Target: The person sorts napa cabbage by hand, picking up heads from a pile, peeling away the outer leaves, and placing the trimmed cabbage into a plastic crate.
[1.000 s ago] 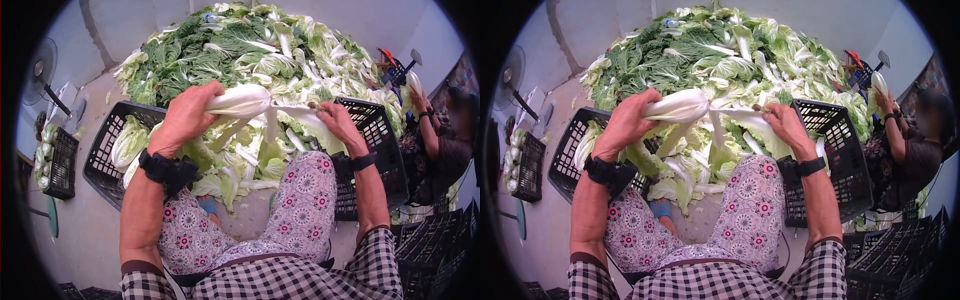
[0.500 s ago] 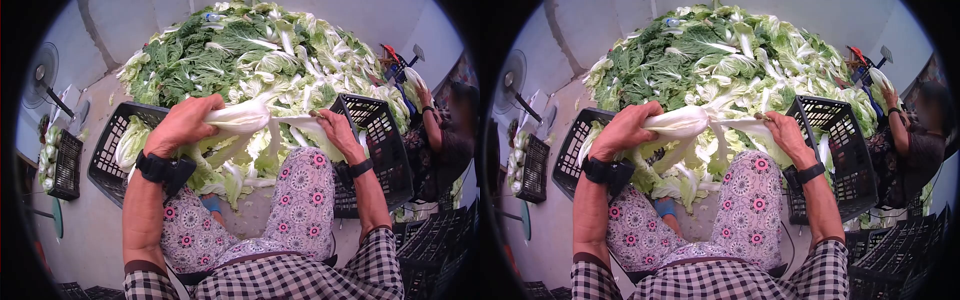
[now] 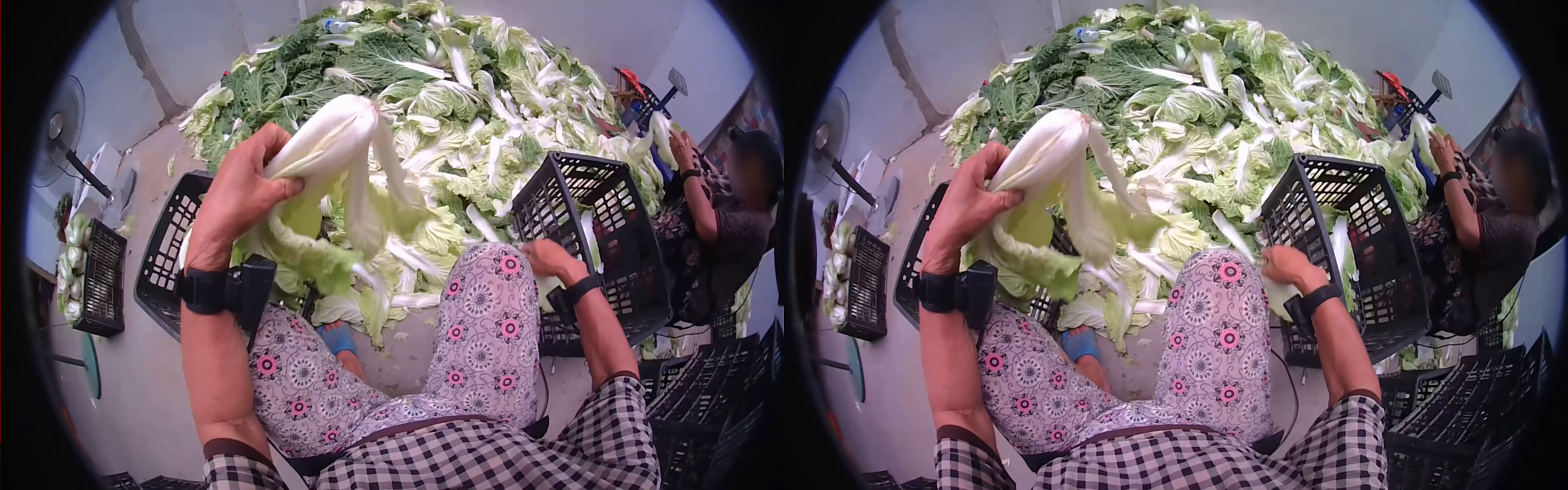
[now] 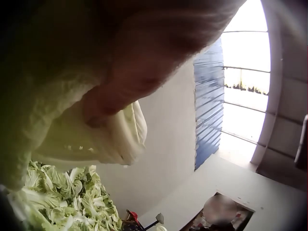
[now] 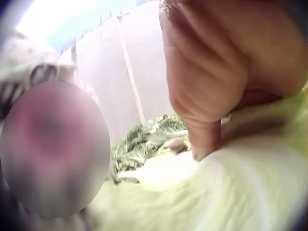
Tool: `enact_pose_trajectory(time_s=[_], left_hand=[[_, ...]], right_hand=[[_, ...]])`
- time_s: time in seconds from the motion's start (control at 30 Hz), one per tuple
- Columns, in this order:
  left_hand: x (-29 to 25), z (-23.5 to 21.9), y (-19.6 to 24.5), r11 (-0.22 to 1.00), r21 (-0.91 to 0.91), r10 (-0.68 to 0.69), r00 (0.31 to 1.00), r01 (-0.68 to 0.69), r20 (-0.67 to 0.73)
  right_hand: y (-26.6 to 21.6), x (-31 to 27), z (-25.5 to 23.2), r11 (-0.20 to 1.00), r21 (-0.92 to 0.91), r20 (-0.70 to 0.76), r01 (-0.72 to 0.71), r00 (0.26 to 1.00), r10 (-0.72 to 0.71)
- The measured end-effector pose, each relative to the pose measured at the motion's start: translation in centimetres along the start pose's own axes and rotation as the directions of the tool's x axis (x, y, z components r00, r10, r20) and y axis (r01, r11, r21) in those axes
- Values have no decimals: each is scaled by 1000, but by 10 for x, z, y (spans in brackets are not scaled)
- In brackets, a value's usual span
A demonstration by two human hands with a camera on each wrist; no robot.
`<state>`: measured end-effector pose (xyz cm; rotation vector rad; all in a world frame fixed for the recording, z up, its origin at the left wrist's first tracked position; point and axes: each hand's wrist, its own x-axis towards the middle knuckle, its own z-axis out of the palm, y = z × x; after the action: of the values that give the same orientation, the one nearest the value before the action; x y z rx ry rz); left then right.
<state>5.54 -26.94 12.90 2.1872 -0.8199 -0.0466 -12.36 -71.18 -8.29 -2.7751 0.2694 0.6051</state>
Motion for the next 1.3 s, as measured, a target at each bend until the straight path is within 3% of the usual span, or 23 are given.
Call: enact_pose_trajectory(time_s=[0.07,0.13,0.17,0.2,0.23,0.27,0.33,0.4,0.47,0.53,0.57,0.6,0.7,0.83,1.0,1.07,1.1,1.13,1.2,1.27,1.3], left_hand=[[-2,0,5,999,3,-47,998,47,41],[-2,6,1,995,101,-26,999,22,38],[-2,6,6,981,194,-12,999,2,50],[-2,8,13,959,282,-6,998,-13,67],[-3,11,14,948,318,4,997,-27,75],[-4,12,14,946,324,-7,996,-24,93],[-6,14,17,944,328,-9,993,-30,119],[-6,14,19,955,296,-7,993,-29,120],[-8,14,19,969,242,17,992,-47,123],[-8,15,20,991,126,19,993,-34,115],[-8,15,19,999,45,17,993,-23,119],[-7,16,18,999,-36,16,992,-12,124],[-7,12,22,992,-126,17,992,-1,129],[-6,9,11,926,-376,71,992,-27,104],[-8,7,18,783,-620,109,992,-46,65],[-9,5,20,775,-632,78,994,-10,79],[-10,6,21,764,-645,70,994,-2,80],[-10,7,23,751,-660,62,995,6,80],[-9,7,22,746,-666,68,995,1,78],[-12,6,20,738,-675,52,996,13,77],[-13,4,20,732,-681,40,997,20,72]], right_hand=[[3,-5,15,995,-105,166,-3,986,21],[-6,1,3,987,-152,189,47,982,-17],[0,10,-22,993,-54,-22,105,994,-107],[9,30,-48,995,-31,-488,99,867,-102],[1,28,-92,921,185,-775,343,627,-78],[-28,4,-141,698,621,-643,357,742,193],[-41,1,-189,845,383,-863,374,472,182],[-72,-14,-207,769,460,-813,443,558,165],[-109,-28,-196,800,425,-735,424,678,31],[-131,-36,-172,793,440,-544,422,827,-139],[-134,-36,-159,792,439,-451,424,867,-213],[-132,-32,-146,791,343,-432,506,833,-346],[-128,-33,-134,811,282,-380,513,836,-396],[-138,-47,-138,737,475,-383,481,867,-319],[-160,-46,-143,612,553,-423,566,823,-379],[-178,-43,-140,584,537,-463,608,792,-398],[-193,-45,-140,579,564,-418,589,808,-415],[-207,-46,-134,517,544,-433,661,749,-502],[-230,-61,-131,536,547,-279,643,744,-608],[-229,-51,-126,441,594,-422,673,727,-541],[-223,-46,-130,479,607,-453,634,772,-447]])
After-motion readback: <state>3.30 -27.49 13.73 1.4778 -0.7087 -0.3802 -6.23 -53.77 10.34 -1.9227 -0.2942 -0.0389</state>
